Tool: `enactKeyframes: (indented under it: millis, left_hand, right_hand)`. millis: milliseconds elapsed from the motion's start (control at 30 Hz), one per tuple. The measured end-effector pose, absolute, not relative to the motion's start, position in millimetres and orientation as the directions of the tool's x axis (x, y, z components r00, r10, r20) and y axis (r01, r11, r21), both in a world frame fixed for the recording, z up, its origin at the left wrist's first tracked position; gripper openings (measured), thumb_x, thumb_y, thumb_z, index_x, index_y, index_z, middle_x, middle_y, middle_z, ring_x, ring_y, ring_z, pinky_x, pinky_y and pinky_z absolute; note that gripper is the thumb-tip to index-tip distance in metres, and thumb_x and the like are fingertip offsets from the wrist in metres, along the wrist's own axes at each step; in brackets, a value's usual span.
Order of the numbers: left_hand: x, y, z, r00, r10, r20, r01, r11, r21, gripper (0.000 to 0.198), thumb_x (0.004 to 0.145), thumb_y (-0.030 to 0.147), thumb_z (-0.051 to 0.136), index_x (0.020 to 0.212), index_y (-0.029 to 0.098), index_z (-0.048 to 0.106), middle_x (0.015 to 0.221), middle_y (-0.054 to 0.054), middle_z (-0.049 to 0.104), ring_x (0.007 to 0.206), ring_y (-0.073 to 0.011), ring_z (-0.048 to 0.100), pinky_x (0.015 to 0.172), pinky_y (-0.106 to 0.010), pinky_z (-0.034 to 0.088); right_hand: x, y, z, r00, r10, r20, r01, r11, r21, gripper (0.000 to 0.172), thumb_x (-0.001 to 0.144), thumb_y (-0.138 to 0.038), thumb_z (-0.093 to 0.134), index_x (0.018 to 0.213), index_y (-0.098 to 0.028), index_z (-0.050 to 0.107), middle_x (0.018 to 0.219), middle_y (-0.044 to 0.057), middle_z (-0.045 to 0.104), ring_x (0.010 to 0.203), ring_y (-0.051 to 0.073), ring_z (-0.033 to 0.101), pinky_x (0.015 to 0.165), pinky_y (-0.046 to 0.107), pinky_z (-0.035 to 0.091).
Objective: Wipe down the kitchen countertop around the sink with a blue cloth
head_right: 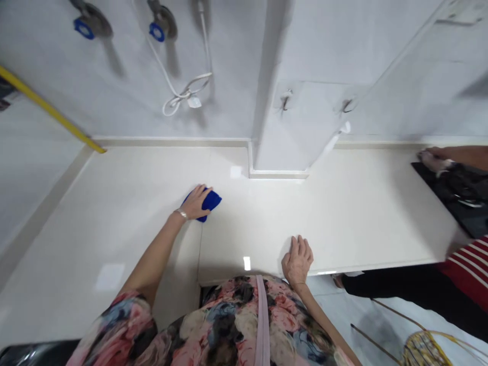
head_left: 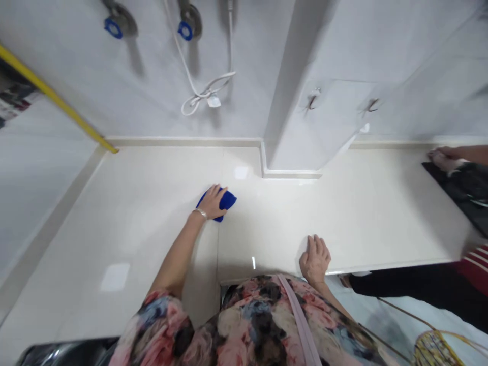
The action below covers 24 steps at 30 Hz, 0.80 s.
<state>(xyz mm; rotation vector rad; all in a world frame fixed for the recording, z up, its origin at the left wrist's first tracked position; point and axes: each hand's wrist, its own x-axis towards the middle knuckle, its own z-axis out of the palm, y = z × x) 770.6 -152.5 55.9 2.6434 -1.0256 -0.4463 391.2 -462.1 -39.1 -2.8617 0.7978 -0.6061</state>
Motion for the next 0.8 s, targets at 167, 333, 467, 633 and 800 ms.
enactKeyframes:
  millis: [167,333,467,633,800]
  left_hand:
    - [778,-169,51,0.905,-0.417,-0.084,-0.351,-0.843,0.407,0.084,0.097,0.061,0.045,0.167,0.016,0.031,0.174,-0.021,0.03,0.163,-0.0424,0.02,0.13,-0.066,0.022]
    - [742,-220,33,0.968,-0.246,-0.056,-0.227,-0.945,0.234,0.091,0.093,0.065,0.052,0.164,0.01,0.039,0.176,-0.028,0.018,0.161,-0.0546,0.012,0.127,-0.074,0.011]
    - [756,-216,28,0.821,-0.569,-0.037,-0.545,-0.802,0.244,0.087,0.091,0.064,0.058,0.163,0.016,0.044,0.178,-0.022,0.018,0.163,-0.0498,0.013,0.131,-0.068,0.009]
    - [791,-177,41,0.457,-0.886,-0.08,-0.82,-0.454,0.348,0.08,0.09,0.065,0.062,0.157,0.024,0.053,0.177,-0.016,0.026,0.164,-0.0408,0.019,0.134,-0.059,0.012]
    - [785,-187,54,0.805,-0.593,0.027,-0.532,-0.7,0.476,0.078,0.105,0.061,0.03,0.169,0.017,0.028,0.176,-0.019,0.027,0.165,-0.0354,0.02,0.133,-0.059,0.021]
  right_hand:
    - [395,-460,-35,0.773,-0.517,0.367,-0.482,-0.855,-0.189,0.064,0.09,-0.018,0.047,0.154,-0.018,0.047,0.155,0.017,0.052,0.151,0.034,0.039,0.12,0.056,0.034]
    - [393,-462,-33,0.761,-0.534,0.369,-0.498,-0.844,-0.196,0.06,0.09,-0.016,0.046,0.15,-0.017,0.051,0.154,0.017,0.053,0.15,0.033,0.04,0.121,0.055,0.034]
    - [391,-464,-36,0.758,-0.533,0.376,-0.495,-0.845,-0.202,0.06,0.09,-0.017,0.047,0.149,-0.018,0.052,0.154,0.016,0.054,0.15,0.033,0.042,0.121,0.055,0.035]
    - [389,-465,-42,0.757,-0.52,0.396,-0.475,-0.854,-0.213,0.06,0.091,-0.017,0.047,0.151,-0.018,0.052,0.154,0.016,0.054,0.149,0.033,0.042,0.12,0.057,0.036]
    - [389,-465,-42,0.754,-0.524,0.395,-0.476,-0.851,-0.221,0.06,0.091,-0.016,0.047,0.151,-0.018,0.052,0.155,0.016,0.053,0.149,0.033,0.042,0.121,0.057,0.036]
